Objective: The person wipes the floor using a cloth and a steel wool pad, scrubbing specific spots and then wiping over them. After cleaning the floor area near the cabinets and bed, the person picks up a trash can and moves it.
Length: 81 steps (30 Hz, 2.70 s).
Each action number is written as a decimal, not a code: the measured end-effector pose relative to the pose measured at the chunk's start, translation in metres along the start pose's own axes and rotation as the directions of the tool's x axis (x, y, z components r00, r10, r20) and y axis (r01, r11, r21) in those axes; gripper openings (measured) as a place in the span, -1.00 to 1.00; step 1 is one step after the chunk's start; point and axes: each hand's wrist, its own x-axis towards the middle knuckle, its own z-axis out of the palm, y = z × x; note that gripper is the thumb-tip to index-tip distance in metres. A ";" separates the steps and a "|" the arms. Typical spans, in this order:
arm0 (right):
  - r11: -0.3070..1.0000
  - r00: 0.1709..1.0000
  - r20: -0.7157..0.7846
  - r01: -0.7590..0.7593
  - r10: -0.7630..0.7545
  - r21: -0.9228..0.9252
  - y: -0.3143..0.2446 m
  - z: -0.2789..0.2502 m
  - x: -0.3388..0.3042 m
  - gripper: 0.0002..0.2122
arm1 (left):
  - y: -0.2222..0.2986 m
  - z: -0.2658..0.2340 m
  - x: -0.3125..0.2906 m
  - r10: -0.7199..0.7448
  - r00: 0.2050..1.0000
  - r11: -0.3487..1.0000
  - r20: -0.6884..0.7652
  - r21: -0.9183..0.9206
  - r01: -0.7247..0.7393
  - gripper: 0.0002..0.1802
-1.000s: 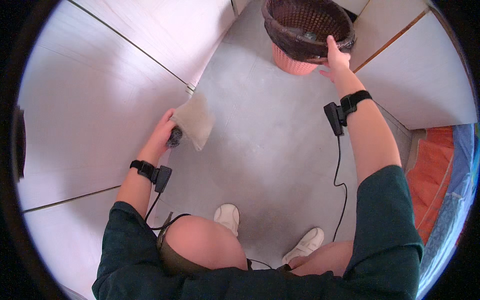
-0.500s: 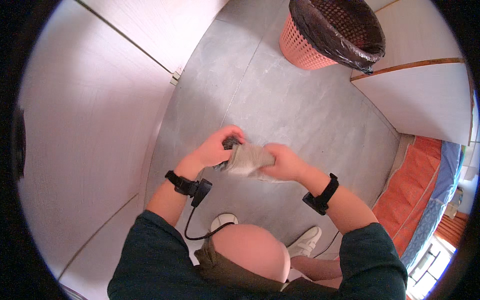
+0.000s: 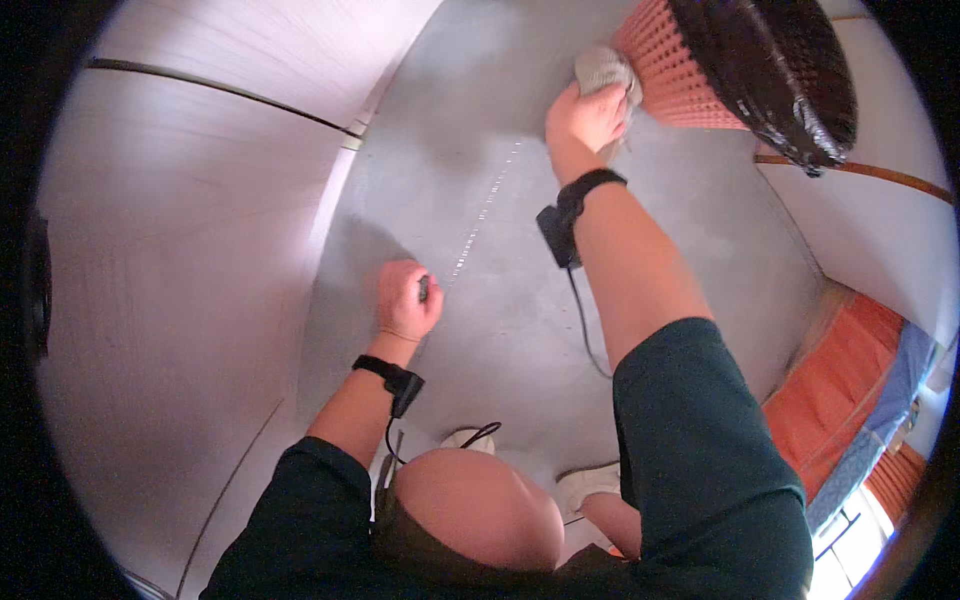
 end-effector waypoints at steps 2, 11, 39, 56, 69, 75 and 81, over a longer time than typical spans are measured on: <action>0.985 0.988 0.066 0.128 -0.137 0.118 -0.017 0.014 0.014 -0.43 | 0.004 0.003 0.000 -0.034 0.996 0.999 0.079 -0.007 0.035 -0.75; 0.726 0.685 0.540 0.662 -0.488 -0.184 -0.108 0.043 -0.076 -0.47 | 0.000 -0.005 -0.003 -0.044 0.983 0.999 0.179 0.021 0.041 -0.77; 0.819 0.619 0.644 0.574 -0.449 0.020 -0.086 -0.054 -0.225 -0.34 | 0.061 -0.111 -0.063 -0.233 0.960 0.928 -0.156 -0.332 0.171 -0.84; 0.244 -0.043 0.746 0.931 -0.665 0.271 0.049 -0.107 -0.035 -0.58 | 0.070 -0.142 -0.044 -0.254 0.961 0.950 -0.110 -0.217 0.226 -0.88; 0.316 0.119 0.749 0.940 -0.652 0.126 0.151 -0.095 0.016 -0.70 | 0.078 -0.202 -0.031 -0.415 0.910 0.901 0.015 0.143 0.409 -0.91; 0.329 0.136 0.832 0.943 -0.538 0.058 0.184 -0.078 0.040 -0.64 | 0.033 -0.237 -0.048 -0.397 0.918 0.879 -0.013 0.283 0.384 -0.92; 0.461 0.241 0.825 0.887 -0.511 0.026 0.222 -0.027 0.017 -0.67 | -0.069 -0.284 -0.037 -0.487 0.824 0.801 0.287 0.522 0.292 -0.88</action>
